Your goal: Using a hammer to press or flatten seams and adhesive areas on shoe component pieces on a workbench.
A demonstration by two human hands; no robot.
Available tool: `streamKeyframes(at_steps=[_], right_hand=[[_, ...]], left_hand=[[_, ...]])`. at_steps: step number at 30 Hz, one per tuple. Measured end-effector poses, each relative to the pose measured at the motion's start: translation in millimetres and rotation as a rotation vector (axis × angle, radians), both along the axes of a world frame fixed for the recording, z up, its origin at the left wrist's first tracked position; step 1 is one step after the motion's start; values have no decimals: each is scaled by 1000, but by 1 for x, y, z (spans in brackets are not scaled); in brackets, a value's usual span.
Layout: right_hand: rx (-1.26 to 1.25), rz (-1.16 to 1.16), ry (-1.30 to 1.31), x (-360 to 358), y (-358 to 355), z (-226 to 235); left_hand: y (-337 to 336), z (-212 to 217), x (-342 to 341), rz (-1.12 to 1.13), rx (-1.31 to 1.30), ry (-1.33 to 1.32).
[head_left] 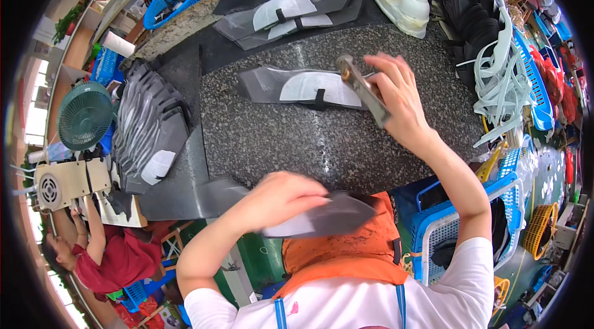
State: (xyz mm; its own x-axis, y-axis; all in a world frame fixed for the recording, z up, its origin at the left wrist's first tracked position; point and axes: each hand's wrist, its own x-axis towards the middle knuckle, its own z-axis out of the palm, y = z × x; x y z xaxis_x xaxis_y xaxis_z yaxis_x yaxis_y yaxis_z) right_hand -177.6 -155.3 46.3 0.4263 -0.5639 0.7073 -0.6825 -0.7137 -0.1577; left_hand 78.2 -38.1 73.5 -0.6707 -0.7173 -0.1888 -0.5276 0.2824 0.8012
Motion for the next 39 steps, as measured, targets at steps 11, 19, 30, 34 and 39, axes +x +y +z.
streamKeyframes(at_steps=[11,19,30,34,39], right_hand=[[931,54,387,-74,92,48],[908,72,356,-70,82,42],[853,202,313,-45,81,32],[788,169,396,-41,82,24],[740,170,381,-28,88,29]], left_hand=[[-35,-54,-73,170,-340,39],[-12,-58,-78,-149,-1102,-346],[-4,-48,-60,58,-777,-113],[-3,-58,-48,221,-517,-21],[12,-52,-57,153,-789,-130]])
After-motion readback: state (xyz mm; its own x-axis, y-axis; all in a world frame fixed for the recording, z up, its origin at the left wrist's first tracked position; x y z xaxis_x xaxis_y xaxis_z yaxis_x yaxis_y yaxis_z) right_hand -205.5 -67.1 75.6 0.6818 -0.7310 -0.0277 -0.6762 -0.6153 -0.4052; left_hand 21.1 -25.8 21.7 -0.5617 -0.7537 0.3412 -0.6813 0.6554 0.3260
